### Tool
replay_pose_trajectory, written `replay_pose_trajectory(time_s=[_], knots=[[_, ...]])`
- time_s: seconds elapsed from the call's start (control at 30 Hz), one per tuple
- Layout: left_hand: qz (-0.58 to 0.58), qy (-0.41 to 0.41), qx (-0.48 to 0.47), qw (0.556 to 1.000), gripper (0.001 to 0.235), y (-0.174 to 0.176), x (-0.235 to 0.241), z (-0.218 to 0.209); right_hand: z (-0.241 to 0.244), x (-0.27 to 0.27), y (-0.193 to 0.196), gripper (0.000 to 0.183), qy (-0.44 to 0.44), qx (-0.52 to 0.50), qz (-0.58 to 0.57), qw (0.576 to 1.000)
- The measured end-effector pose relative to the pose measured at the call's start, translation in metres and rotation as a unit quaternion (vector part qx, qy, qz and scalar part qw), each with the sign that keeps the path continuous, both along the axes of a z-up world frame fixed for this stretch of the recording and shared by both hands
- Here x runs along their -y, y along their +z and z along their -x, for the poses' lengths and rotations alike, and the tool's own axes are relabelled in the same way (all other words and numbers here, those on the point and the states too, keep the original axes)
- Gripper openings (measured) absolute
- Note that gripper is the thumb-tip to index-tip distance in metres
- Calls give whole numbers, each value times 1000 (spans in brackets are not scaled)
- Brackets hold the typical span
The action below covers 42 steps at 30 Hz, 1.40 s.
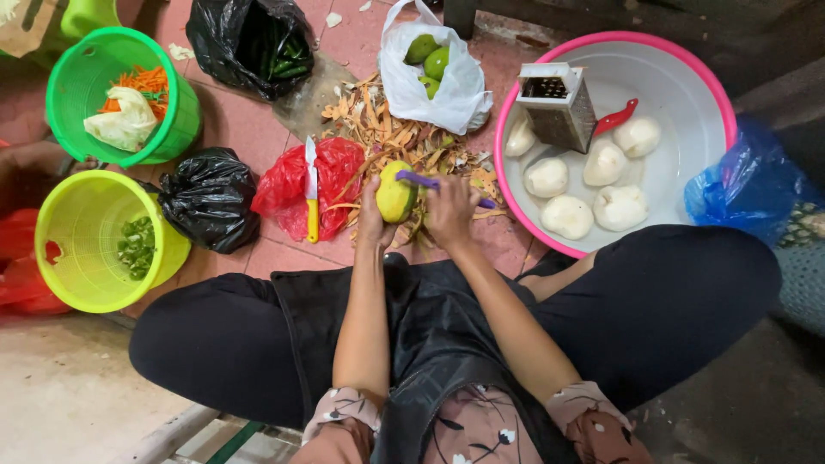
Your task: Peeling mangoes using a handheld peeler while sitting on the floor.
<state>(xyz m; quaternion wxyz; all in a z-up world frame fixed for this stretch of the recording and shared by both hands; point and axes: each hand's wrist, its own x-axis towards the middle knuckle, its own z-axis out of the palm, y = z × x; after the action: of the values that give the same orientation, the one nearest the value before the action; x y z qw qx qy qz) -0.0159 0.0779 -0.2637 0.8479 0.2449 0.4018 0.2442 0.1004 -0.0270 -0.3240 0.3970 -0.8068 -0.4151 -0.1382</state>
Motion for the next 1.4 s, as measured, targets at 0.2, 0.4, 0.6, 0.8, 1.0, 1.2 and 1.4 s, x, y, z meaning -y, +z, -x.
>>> replay_pose_trajectory(time_s=[0.2, 0.4, 0.6, 0.8, 1.0, 1.2, 1.4], knots=[[-23, -39, -11, 999, 45, -8, 4, -2, -2, 8, 38, 33, 37, -27, 63, 997], [-12, -94, 66, 993, 47, -7, 7, -1, -41, 38, 8, 31, -35, -294, 183, 938], [77, 16, 153, 985, 61, 49, 16, -15, -4, 24, 68, 29, -61, -304, 51, 949], [78, 112, 37, 990, 52, 16, 7, -22, 28, 6, 29, 33, 39, -4, 12, 999], [48, 152, -18, 987, 40, -34, 0, -15, 28, 12, 42, 28, 64, 11, 73, 995], [-4, 151, -66, 986, 33, -28, 3, -23, 20, 16, 54, 32, 67, -59, 47, 995], [-31, 138, -98, 985, 32, -72, 17, -31, 9, 15, 60, 26, 70, -115, 84, 987]])
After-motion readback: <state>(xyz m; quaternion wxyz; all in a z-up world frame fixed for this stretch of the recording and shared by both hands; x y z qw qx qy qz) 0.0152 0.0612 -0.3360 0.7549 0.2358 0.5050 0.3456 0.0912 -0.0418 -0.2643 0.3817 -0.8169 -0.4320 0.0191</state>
